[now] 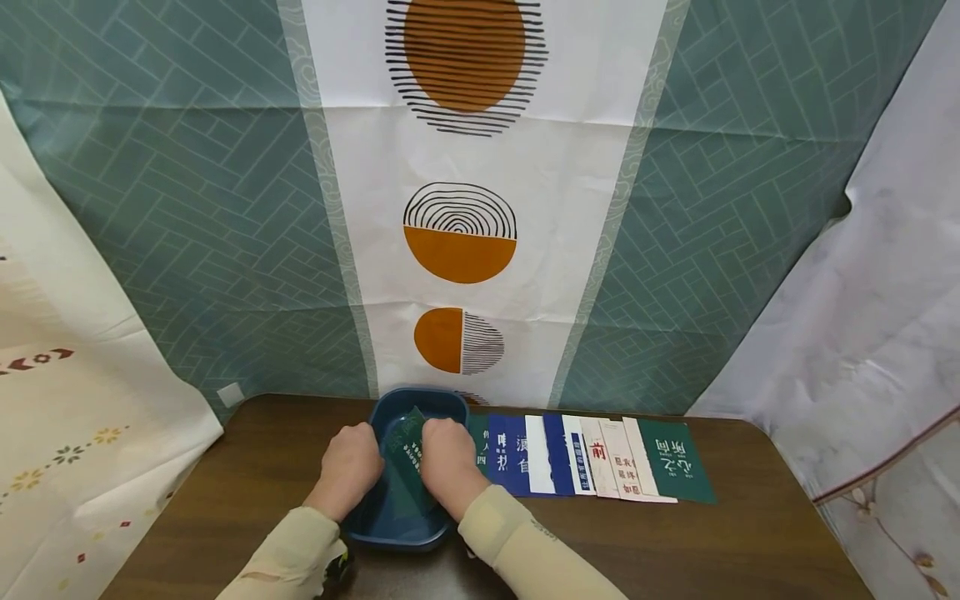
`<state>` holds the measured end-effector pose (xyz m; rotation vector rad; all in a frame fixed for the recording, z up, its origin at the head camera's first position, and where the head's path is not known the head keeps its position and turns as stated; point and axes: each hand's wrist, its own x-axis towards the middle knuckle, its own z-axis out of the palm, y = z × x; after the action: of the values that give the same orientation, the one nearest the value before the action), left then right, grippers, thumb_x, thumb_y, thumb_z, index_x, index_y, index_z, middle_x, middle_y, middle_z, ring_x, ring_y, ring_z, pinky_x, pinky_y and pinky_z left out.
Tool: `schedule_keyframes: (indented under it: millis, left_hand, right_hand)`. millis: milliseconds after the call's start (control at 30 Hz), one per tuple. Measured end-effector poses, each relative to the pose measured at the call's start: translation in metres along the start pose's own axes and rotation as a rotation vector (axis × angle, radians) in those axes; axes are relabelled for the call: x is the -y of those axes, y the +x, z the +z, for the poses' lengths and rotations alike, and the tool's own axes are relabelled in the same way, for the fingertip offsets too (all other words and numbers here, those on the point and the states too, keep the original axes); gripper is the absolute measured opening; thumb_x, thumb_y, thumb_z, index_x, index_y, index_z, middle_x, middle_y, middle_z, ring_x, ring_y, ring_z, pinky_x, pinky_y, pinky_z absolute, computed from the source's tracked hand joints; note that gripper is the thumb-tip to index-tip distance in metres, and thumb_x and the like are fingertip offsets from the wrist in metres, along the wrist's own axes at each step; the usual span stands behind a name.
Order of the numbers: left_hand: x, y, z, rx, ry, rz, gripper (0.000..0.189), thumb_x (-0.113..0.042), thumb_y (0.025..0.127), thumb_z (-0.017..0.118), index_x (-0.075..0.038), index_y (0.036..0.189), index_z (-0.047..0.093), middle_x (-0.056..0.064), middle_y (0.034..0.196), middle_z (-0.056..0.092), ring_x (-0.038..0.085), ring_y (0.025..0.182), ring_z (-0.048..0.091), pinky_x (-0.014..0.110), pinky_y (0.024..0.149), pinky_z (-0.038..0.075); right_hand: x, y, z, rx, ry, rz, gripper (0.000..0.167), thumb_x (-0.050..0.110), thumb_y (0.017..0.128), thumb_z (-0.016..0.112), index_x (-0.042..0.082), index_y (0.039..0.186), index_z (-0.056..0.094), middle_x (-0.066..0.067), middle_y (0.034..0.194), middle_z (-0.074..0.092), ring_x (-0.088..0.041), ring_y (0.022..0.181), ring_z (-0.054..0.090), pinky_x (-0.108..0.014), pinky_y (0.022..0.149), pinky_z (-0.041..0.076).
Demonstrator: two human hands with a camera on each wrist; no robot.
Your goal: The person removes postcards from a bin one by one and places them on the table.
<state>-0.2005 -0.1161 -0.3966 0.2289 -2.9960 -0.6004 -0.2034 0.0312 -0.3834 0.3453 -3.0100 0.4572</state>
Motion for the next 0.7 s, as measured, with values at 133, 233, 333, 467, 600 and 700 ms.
schedule_keyframes:
  millis: [133, 233, 333, 467, 600, 700]
  left_hand:
    - [-0.001, -0.001, -0.001, -0.014, -0.008, 0.008, 0.014, -0.008, 0.082, 0.063, 0.005, 0.084, 0.067, 0.016, 0.070, 0.064, 0.020, 0.051, 0.055, 0.036, 0.039, 0.046]
    - [-0.002, -0.001, -0.002, -0.012, -0.009, 0.014, 0.014, -0.007, 0.082, 0.063, 0.006, 0.083, 0.067, 0.015, 0.067, 0.063, 0.019, 0.049, 0.054, 0.035, 0.038, 0.046]
    - [-0.002, -0.001, -0.002, -0.008, -0.004, 0.013, 0.014, -0.008, 0.082, 0.063, 0.006, 0.083, 0.067, 0.016, 0.067, 0.062, 0.019, 0.049, 0.053, 0.034, 0.037, 0.045]
    - [-0.002, -0.001, -0.002, -0.007, 0.017, 0.008, 0.015, -0.008, 0.082, 0.062, 0.006, 0.084, 0.066, 0.018, 0.072, 0.064, 0.022, 0.052, 0.057, 0.037, 0.039, 0.046]
    - [-0.002, -0.001, -0.003, -0.004, 0.031, 0.003, 0.015, -0.008, 0.082, 0.062, 0.006, 0.085, 0.066, 0.020, 0.077, 0.066, 0.026, 0.058, 0.061, 0.041, 0.042, 0.048]
    - [-0.002, -0.001, -0.003, 0.001, 0.033, 0.001, 0.015, -0.008, 0.082, 0.062, 0.006, 0.084, 0.066, 0.020, 0.076, 0.066, 0.027, 0.058, 0.062, 0.041, 0.042, 0.048]
  right_hand:
    - [-0.004, -0.003, -0.009, -0.009, 0.069, -0.009, 0.009, 0.011, 0.078, 0.072, 0.007, 0.073, 0.066, -0.002, 0.065, 0.065, -0.009, 0.052, 0.056, -0.027, 0.047, 0.050]
    - [-0.005, -0.005, -0.013, -0.013, 0.119, 0.008, 0.007, 0.011, 0.080, 0.070, 0.005, 0.077, 0.068, -0.003, 0.068, 0.066, -0.008, 0.052, 0.055, -0.024, 0.046, 0.049]
    - [-0.007, -0.006, -0.014, -0.035, 0.146, 0.027, 0.006, 0.011, 0.081, 0.069, 0.005, 0.080, 0.069, -0.004, 0.070, 0.066, -0.007, 0.052, 0.055, -0.021, 0.044, 0.045]
    - [-0.012, -0.007, -0.016, -0.074, 0.191, 0.032, 0.007, 0.013, 0.082, 0.069, 0.006, 0.083, 0.068, -0.005, 0.071, 0.066, -0.009, 0.056, 0.057, -0.021, 0.044, 0.041]
    - [-0.018, -0.009, -0.023, -0.104, 0.250, 0.021, 0.015, 0.015, 0.083, 0.069, 0.003, 0.093, 0.070, -0.010, 0.087, 0.071, -0.015, 0.068, 0.065, -0.023, 0.049, 0.048]
    - [-0.025, -0.010, -0.028, -0.131, 0.268, 0.022, 0.017, 0.015, 0.083, 0.069, 0.003, 0.095, 0.071, -0.013, 0.097, 0.071, -0.016, 0.073, 0.066, -0.022, 0.052, 0.048]
